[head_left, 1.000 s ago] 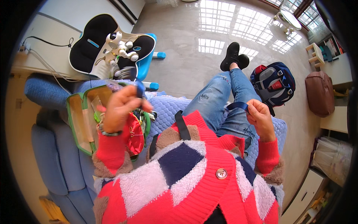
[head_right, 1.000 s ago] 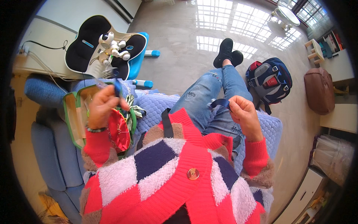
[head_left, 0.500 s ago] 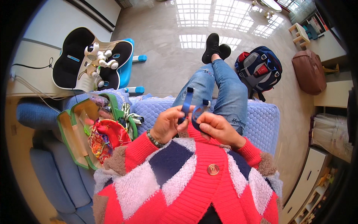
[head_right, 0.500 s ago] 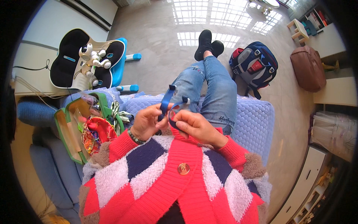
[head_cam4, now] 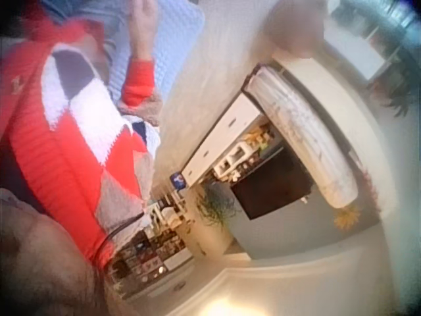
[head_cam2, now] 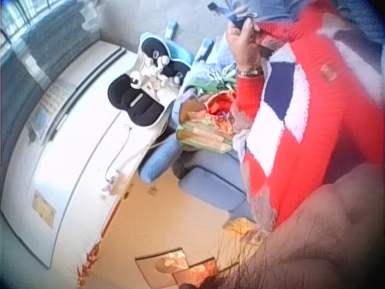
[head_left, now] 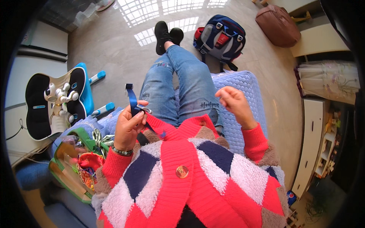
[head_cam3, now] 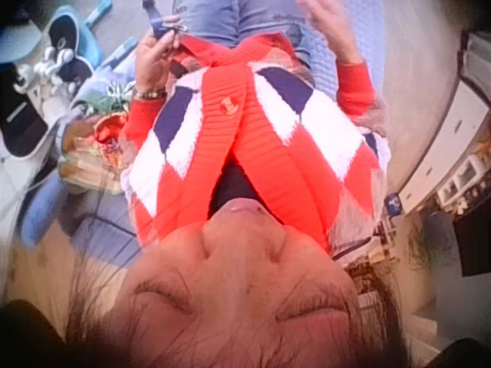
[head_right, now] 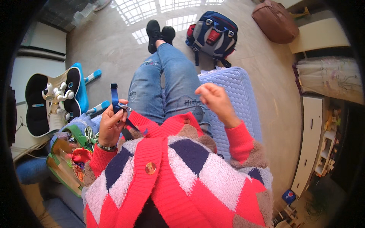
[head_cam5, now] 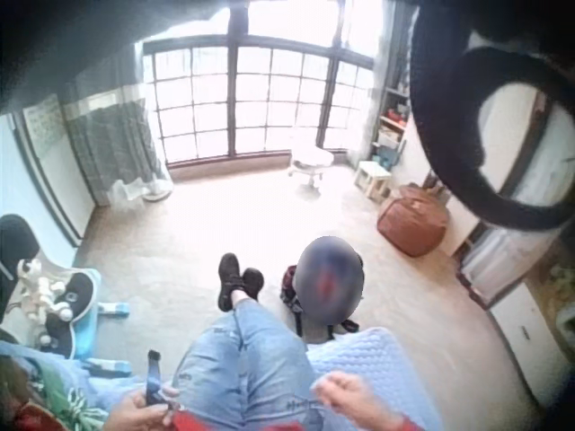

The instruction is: The person uses scissors to cut excess strap material from a blue and red backpack, then threads and secures the strap ends through plastic buckles. They also handle a spool of blue thread and a small red pouch while seated on a cushion.

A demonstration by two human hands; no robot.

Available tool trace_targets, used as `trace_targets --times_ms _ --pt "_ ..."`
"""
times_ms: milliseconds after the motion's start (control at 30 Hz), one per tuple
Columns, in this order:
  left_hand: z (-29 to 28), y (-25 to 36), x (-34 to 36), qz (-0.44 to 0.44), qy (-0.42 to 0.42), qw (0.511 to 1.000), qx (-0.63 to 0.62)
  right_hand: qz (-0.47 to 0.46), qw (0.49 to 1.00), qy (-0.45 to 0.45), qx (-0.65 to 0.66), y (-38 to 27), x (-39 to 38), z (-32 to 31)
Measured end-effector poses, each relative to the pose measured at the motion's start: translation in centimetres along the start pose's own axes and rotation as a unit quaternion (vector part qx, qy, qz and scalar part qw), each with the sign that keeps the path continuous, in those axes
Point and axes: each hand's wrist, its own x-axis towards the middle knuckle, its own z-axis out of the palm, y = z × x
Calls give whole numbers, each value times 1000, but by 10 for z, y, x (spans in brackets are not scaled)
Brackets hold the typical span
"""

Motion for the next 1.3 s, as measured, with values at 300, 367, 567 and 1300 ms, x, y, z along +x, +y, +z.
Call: trace_targets --times_ms 300,367,567,1300 --pt "13 -15 6 -69 -85 994 -12 95 951 206 -208 113 3 -111" --pt "14 -16 5 -65 -95 993 15 37 836 248 -488 133 3 -118" --pt "25 -9 1 -27 -90 995 44 -192 635 373 -648 83 -12 -92" --pt "25 -4 5 243 -217 825 462 21 880 -263 396 2 8 102"
